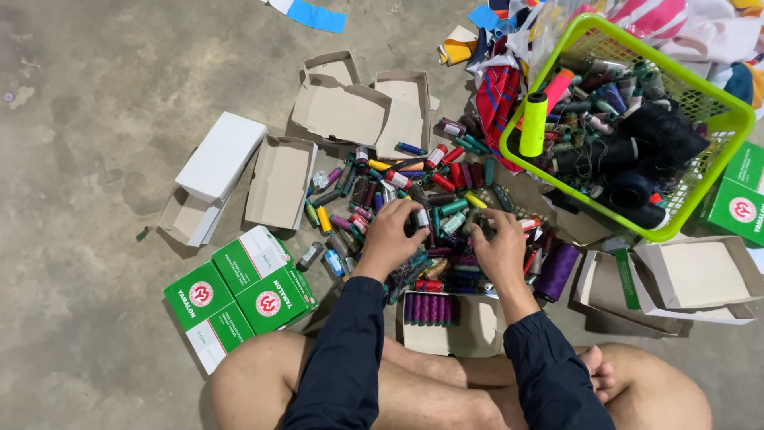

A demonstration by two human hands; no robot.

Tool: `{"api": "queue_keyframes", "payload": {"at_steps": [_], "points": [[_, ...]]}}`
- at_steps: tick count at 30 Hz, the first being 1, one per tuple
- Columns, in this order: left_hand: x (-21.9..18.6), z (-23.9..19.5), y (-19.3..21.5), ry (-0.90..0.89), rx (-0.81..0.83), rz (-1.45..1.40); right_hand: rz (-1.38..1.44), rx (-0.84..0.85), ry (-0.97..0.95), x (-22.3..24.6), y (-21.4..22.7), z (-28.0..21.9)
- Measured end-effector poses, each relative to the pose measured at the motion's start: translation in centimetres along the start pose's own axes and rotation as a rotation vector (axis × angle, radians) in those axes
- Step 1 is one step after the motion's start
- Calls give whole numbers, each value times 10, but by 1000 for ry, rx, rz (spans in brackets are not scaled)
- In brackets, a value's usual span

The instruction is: The person sits on the floor and sorts through a large pile of colorful thread spools. They pick up individual spools, examine them, and place them into a small cardboard box. The surrounding area contains scattered boxes and a green basket filled with more thread.

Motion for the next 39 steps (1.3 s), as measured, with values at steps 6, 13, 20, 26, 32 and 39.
{"api": "queue_keyframes", "payload": {"at_steps": [6, 13, 20, 26, 32, 39], "points": [[-1, -5, 2, 10, 14, 1, 59, -58, 65, 0, -5, -9], [6, -15, -12, -33, 32, 56, 77, -91, 149, -1, 3, -28], [-66, -50, 29, -150, -22, 40, 83, -4, 54, -1, 23, -63], [-56, -115, 19, -140, 71, 132, 159, 22, 101, 27, 81, -107], [-42, -186, 5, -18, 110, 332, -48, -42, 244, -10, 111, -157], [-44, -207, -8, 110, 182, 450, -205, 184, 70, -45, 95, -175]]}}
Point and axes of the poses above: each hand's wrist, its own z-axis towards the middle knuckle, its own y-axis out of the back of the hand, x = y × z, the point moved 4 cm from there along z, towards the middle knuckle, and after that the axes turned 7 degrees about -x, right-handed, at the moved point
